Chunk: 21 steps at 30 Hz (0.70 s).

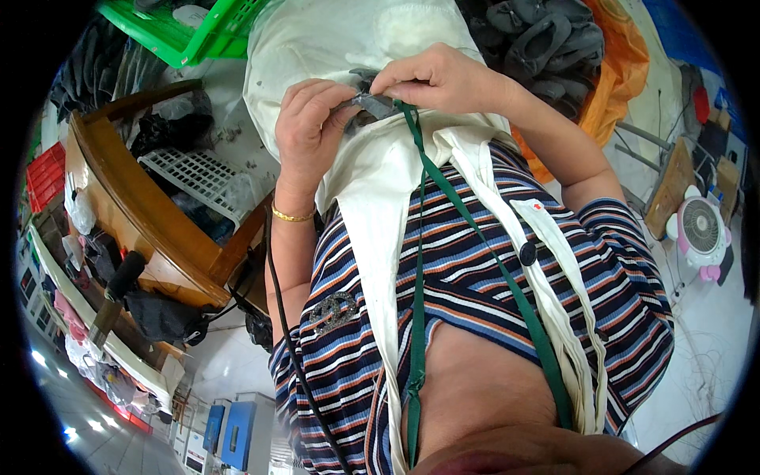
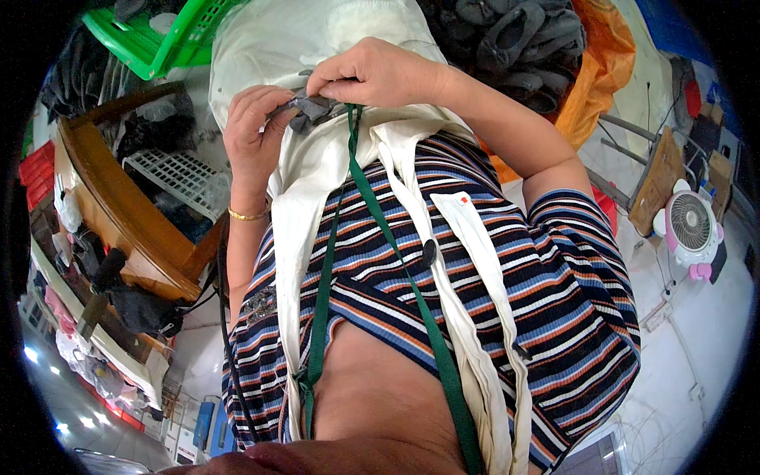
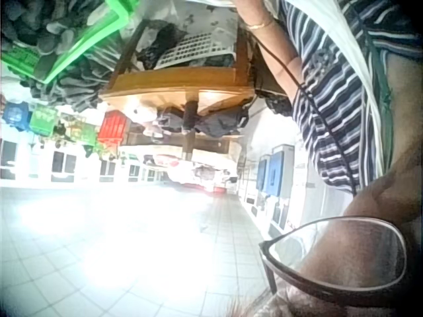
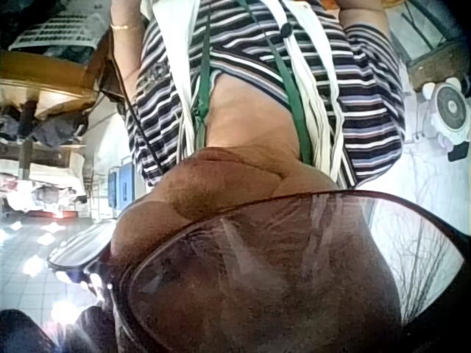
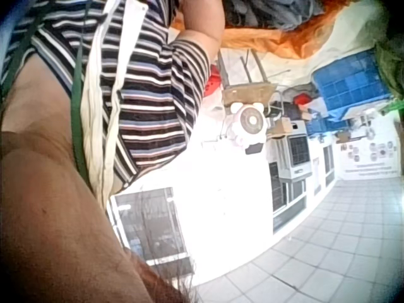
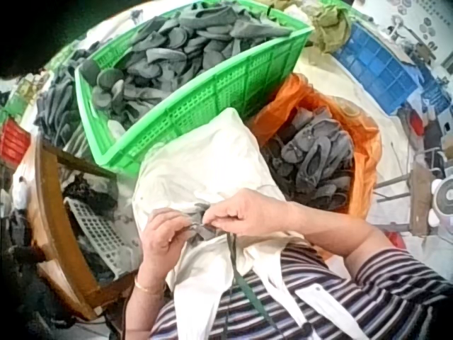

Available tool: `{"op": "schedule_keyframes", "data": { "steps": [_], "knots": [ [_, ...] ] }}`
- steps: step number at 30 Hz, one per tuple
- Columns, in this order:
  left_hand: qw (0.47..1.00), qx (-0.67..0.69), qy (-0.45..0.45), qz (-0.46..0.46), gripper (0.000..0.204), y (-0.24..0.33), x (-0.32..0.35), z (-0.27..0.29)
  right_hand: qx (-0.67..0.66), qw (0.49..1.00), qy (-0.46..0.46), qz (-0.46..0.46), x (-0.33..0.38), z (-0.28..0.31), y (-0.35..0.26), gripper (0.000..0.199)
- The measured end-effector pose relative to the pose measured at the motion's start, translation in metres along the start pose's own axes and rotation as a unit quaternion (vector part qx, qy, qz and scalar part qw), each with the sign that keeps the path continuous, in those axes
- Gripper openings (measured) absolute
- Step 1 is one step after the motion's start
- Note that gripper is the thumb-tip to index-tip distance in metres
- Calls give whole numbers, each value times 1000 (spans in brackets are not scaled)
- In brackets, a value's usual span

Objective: The person sits and sews gray socks by hand using a needle and thread. They pull the thread through the fabric repeatedly to stitch the socks, then place the finished items into a green basket.

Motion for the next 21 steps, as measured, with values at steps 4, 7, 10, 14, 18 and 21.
{"op": "schedule_keyframes", "data": {
  "steps": [4,7,10,14,18,21],
  "knots": [
    [996,74,25,49,25,-5,8,-3,-50,998,-28,-6,-1,-6,4,17],
    [985,136,22,106,23,-11,19,-9,-78,996,-41,10,-3,-13,6,17],
    [978,177,30,104,21,-8,19,-10,-102,993,-54,-6,-2,-15,3,14],
    [975,183,9,128,19,-4,20,-12,-122,989,-78,-36,0,-17,2,12],
    [983,153,-6,100,19,5,14,-9,-80,993,-74,-33,2,-17,0,12],
    [986,135,-25,100,19,8,12,-11,-66,994,-80,-35,4,-17,-1,12]
  ]
}}
Point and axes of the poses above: each hand's wrist, its own x-axis away from the middle knuckle, its own z-axis out of the back of the hand, y = z × x, the point moved 7 cm from there along -x, towards the middle knuckle, and after that the axes turned 11 degrees about -z, right-handed, at the moved point
